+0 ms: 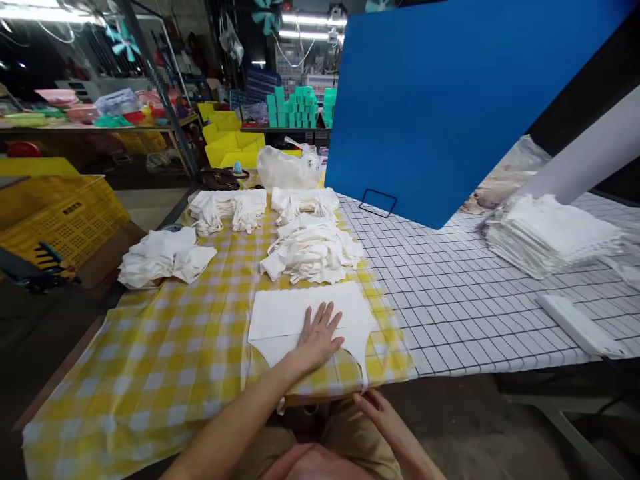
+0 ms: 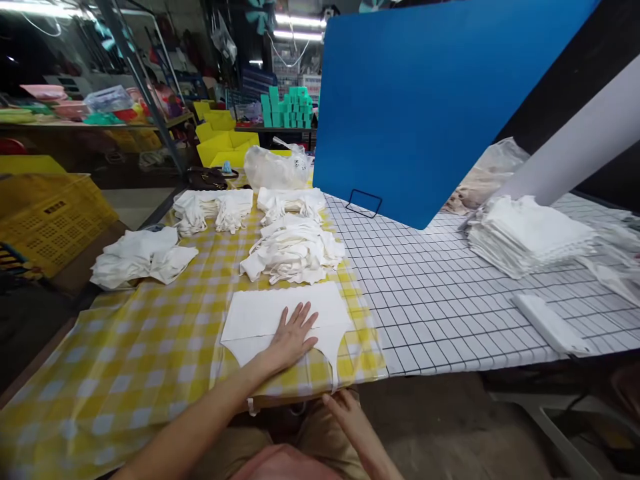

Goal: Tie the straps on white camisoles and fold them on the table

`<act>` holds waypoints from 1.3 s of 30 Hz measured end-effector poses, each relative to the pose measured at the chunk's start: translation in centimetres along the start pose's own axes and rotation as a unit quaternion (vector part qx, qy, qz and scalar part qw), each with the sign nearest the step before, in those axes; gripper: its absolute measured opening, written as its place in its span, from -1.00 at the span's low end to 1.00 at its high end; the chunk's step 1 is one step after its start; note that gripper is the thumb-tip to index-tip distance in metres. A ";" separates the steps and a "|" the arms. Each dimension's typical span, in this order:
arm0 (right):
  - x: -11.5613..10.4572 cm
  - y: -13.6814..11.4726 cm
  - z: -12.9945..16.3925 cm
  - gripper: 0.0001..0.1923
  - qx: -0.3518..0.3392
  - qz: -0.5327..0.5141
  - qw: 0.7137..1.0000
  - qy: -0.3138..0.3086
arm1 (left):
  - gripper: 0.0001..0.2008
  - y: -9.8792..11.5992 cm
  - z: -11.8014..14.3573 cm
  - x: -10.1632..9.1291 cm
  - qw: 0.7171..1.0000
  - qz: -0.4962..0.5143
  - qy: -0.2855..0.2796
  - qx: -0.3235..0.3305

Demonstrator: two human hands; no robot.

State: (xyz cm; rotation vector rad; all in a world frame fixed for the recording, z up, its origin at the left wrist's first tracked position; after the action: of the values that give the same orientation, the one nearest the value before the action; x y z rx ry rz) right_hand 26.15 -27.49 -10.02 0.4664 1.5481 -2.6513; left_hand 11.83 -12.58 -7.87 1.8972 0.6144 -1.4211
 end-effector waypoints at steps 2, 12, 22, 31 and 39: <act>0.7 0.0 -0.4 -0.46 0.009 -0.028 0.999 -0.043 | -0.47 -0.1 0.2 0.5 0.999 -0.023 0.024 0.008; -9.1 -2.2 3.5 -0.44 0.000 0.152 0.986 -0.071 | -0.48 0.0 0.4 0.5 0.999 -0.040 0.029 0.001; -15.2 -7.7 8.9 -0.55 0.012 0.184 0.982 0.046 | -0.47 0.1 0.2 0.0 1.000 -0.021 0.001 -0.008; -15.2 -10.6 11.6 -0.65 -0.025 -0.037 0.997 0.061 | -0.51 0.1 0.2 -0.6 1.000 -0.023 -0.011 -0.006; -13.6 -10.7 9.3 -0.63 -0.055 -0.196 0.974 0.102 | -0.50 1.7 0.0 -2.1 1.000 -0.012 -0.019 0.001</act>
State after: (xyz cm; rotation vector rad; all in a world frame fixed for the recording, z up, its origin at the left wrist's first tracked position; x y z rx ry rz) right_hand 35.01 -31.66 7.04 0.4841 2.0258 -2.8471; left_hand 12.44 -13.71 -5.49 1.8667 0.6185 -1.4696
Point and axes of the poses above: each hand's wrist, its own z-axis away from the middle knuckle, its own x-axis out of the palm, y = z × x, the point moved 1 cm from there along -z, towards the middle knuckle, and after that the axes turned 8 degrees about y, right-handed, at the moved point
